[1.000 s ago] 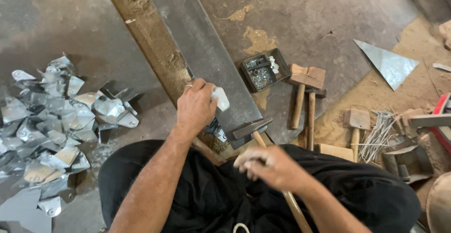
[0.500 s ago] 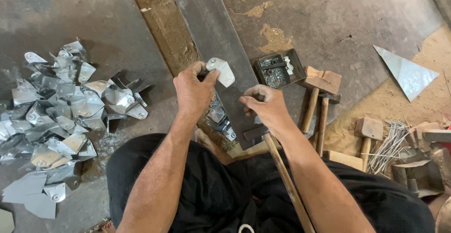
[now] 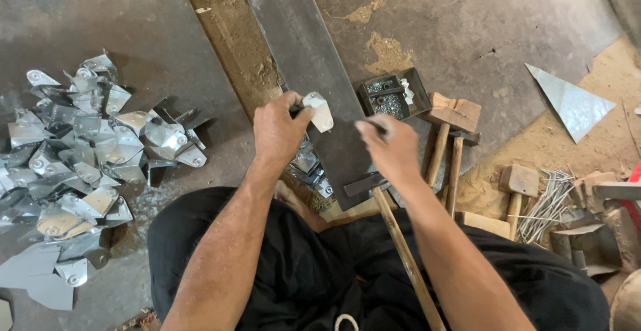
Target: The person sits on the workshop floor and hammers small cut sheet-metal pieces one at a time on a long metal bar, flattening or shaping each piece with a hammer, then sets it on a growing pile of finished pieces.
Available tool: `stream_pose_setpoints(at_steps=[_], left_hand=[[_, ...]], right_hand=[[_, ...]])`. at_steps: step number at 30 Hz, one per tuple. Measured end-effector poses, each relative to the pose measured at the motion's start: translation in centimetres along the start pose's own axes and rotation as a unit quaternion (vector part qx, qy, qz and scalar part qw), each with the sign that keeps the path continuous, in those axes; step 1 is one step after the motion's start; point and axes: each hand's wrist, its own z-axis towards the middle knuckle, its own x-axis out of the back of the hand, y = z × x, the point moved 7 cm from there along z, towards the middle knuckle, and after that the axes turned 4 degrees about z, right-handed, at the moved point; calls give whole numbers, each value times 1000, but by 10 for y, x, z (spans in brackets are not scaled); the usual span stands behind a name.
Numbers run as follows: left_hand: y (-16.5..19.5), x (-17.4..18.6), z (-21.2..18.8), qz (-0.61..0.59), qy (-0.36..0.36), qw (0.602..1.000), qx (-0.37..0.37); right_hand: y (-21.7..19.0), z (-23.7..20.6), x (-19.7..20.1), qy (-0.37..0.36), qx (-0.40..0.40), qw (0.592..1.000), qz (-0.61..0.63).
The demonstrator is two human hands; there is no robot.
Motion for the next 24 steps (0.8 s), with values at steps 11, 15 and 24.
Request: stream_pose_setpoints(at_steps=[11,15,24], left_hand=[[0,-9,-8,52,-8,998,-21],[8,-8,-15,94,22,990,-100],[23,-7,-22,157,67,965,-198]], right_hand=[[64,-161,29,-169,-76,934,-305],[60,-155,38,-113,-47,989,-87],[-4,-127,36,43,145,988,20]])
